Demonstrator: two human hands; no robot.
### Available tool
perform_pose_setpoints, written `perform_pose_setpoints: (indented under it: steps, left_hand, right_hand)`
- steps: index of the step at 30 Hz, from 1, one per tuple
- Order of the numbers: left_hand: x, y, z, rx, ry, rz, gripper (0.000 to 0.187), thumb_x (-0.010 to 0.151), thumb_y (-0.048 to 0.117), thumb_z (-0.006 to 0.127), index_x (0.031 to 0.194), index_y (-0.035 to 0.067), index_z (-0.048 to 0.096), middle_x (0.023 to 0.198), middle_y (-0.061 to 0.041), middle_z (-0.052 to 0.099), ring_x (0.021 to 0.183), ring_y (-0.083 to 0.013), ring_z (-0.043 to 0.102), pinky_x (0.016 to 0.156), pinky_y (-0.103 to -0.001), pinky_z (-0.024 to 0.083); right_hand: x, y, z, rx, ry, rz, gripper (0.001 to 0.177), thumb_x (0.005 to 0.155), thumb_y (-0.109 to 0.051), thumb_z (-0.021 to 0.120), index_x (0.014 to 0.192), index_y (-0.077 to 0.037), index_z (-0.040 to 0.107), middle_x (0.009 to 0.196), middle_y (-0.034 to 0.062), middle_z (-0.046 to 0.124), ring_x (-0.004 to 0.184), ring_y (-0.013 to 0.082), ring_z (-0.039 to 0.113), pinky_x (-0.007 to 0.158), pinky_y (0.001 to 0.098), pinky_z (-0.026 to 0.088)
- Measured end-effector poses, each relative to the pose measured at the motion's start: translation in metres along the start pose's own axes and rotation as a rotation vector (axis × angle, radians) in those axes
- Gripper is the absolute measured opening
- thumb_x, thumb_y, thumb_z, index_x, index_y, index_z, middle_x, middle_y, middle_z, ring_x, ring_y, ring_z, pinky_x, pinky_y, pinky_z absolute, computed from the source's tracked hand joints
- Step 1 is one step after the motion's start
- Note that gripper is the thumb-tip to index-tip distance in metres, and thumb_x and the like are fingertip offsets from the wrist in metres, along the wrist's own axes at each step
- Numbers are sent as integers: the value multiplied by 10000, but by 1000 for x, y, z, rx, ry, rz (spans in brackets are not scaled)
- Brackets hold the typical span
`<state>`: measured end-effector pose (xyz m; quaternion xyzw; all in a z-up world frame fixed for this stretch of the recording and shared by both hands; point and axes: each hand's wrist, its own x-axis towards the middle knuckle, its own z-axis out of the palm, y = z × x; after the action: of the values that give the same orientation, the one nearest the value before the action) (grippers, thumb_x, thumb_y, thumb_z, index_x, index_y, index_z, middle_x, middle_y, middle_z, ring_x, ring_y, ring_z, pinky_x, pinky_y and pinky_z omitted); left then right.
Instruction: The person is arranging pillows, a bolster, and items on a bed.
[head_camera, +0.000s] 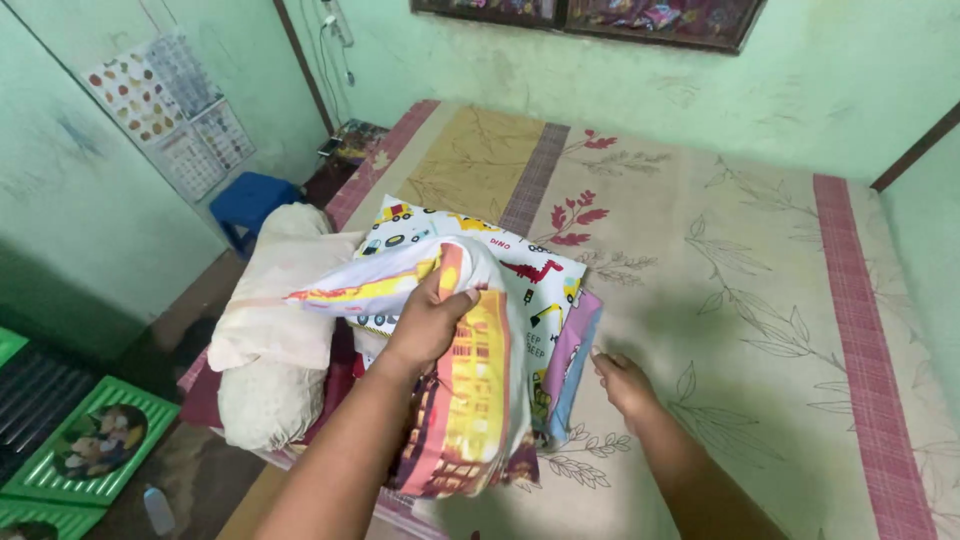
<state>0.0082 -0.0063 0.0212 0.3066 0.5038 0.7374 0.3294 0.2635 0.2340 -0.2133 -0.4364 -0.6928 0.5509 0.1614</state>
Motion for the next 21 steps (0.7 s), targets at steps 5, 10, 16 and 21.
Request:
perform_pose_setpoints:
  steps: [5,10,16,21]
  left_hand:
    - [-23,35,26,-40,-247,-267,330,940,79,649,1262,14,624,1064,-71,746,903,-170,728,832,-350,596]
    - [-39,47,62,-44,-317,-381,356,917,107,660,1264,32,646,1089,-94,766,911,-185,755,825,-362,619]
    - [-34,26,134,-29,-437,-407,351,937,129,669,1260,-6,659,1068,-113,766,893,-193,754,805,-365,618]
    - [-26,-4,213,10,-473,-469,345,938,143,664,1246,-11,675,1055,-109,773,897,-187,751,787,-358,622]
  right_hand:
    - [-42,-37,16,74,-126,465,895,892,-781,378,1584,-214,424,1486,99,514,1339,303,481,1078,570,393]
    - [-77,-36,-6,376,-153,615,998,876,-881,293,1602,-202,379,1603,147,440,1451,388,444,1146,622,327]
    - [-79,46,-85,972,-32,404,564,1009,-478,458,1385,-100,641,1382,109,683,1176,277,677,1025,487,536]
    - [-124,38,-196,1129,92,212,456,1046,-295,573,1388,0,637,1277,179,695,1048,300,701,883,468,594]
